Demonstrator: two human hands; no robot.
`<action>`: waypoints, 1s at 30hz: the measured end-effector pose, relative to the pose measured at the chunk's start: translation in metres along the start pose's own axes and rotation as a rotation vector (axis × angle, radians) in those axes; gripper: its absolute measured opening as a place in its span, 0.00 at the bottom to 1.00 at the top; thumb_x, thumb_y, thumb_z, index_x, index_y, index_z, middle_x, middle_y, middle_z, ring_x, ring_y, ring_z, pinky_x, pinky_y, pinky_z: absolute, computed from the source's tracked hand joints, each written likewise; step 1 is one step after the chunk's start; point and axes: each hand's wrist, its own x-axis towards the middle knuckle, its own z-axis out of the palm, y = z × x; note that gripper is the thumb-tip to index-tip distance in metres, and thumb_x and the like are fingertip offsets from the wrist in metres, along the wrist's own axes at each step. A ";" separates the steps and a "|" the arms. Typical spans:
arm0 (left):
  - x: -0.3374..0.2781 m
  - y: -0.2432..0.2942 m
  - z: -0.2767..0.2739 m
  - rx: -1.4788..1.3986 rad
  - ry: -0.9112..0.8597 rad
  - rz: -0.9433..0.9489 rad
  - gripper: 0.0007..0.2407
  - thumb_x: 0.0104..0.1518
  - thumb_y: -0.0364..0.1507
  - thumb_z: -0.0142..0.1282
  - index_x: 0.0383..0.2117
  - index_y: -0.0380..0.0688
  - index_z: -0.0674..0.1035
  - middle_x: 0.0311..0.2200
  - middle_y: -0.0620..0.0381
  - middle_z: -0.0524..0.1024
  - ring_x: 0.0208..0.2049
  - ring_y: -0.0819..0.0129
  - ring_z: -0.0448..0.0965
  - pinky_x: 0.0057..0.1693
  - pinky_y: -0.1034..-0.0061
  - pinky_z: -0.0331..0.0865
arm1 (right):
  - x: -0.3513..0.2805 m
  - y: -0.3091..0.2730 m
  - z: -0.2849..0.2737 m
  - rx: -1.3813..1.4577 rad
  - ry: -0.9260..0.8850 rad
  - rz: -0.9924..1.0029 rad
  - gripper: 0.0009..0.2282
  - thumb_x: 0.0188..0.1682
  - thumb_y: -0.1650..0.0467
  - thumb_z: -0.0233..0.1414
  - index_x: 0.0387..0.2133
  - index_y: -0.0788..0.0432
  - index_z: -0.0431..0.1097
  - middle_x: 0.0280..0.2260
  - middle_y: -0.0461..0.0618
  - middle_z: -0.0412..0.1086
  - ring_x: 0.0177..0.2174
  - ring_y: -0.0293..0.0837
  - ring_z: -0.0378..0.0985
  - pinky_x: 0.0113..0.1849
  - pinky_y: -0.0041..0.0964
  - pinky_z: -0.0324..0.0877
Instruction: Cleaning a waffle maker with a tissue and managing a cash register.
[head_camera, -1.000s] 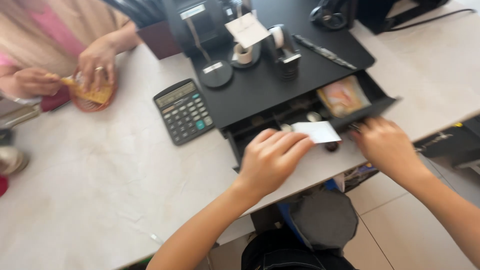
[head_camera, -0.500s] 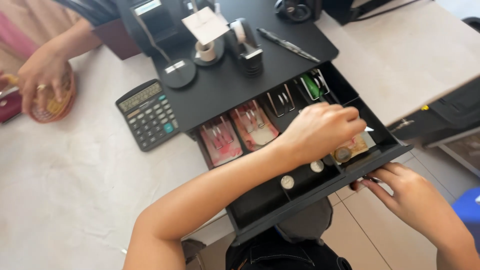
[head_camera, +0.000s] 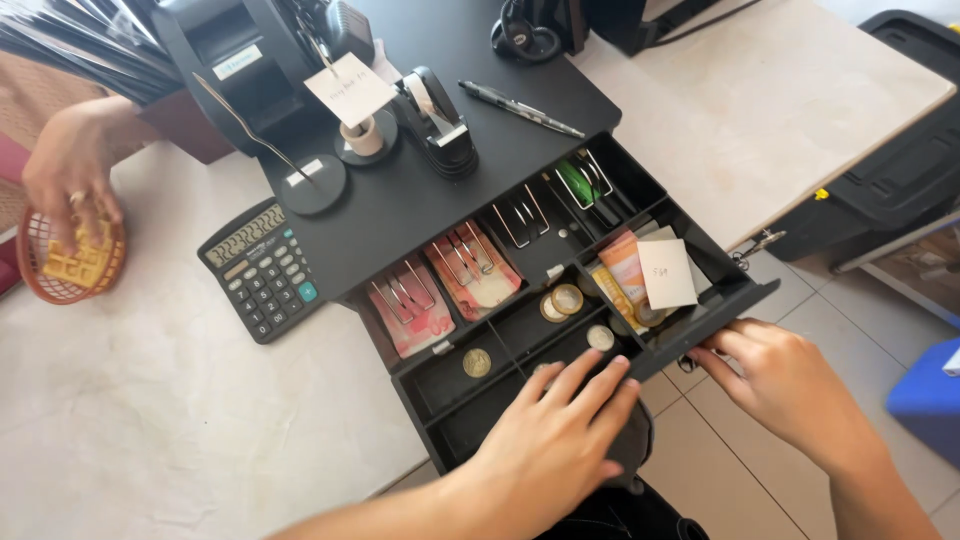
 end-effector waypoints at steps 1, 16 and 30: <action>-0.015 0.001 0.006 0.056 -0.066 -0.055 0.31 0.54 0.33 0.57 0.64 0.30 0.64 0.68 0.37 0.56 0.67 0.42 0.57 0.64 0.50 0.53 | 0.006 -0.005 0.001 -0.048 -0.025 0.027 0.08 0.45 0.63 0.57 0.32 0.50 0.79 0.28 0.44 0.78 0.25 0.47 0.78 0.30 0.41 0.72; 0.008 -0.144 0.009 0.737 0.642 -0.445 0.14 0.62 0.25 0.55 0.52 0.59 0.76 0.59 0.57 0.68 0.60 0.58 0.68 0.61 0.59 0.58 | 0.167 -0.040 0.071 0.054 0.086 -0.275 0.15 0.52 0.66 0.54 0.50 0.59 0.69 0.38 0.54 0.72 0.41 0.54 0.80 0.42 0.45 0.76; 0.011 -0.139 0.010 0.775 0.693 -0.658 0.17 0.49 0.20 0.63 0.44 0.54 0.75 0.57 0.60 0.64 0.60 0.65 0.62 0.61 0.63 0.49 | 0.176 -0.073 0.058 0.092 0.182 -0.280 0.08 0.55 0.73 0.54 0.42 0.69 0.68 0.39 0.60 0.73 0.34 0.55 0.77 0.36 0.46 0.71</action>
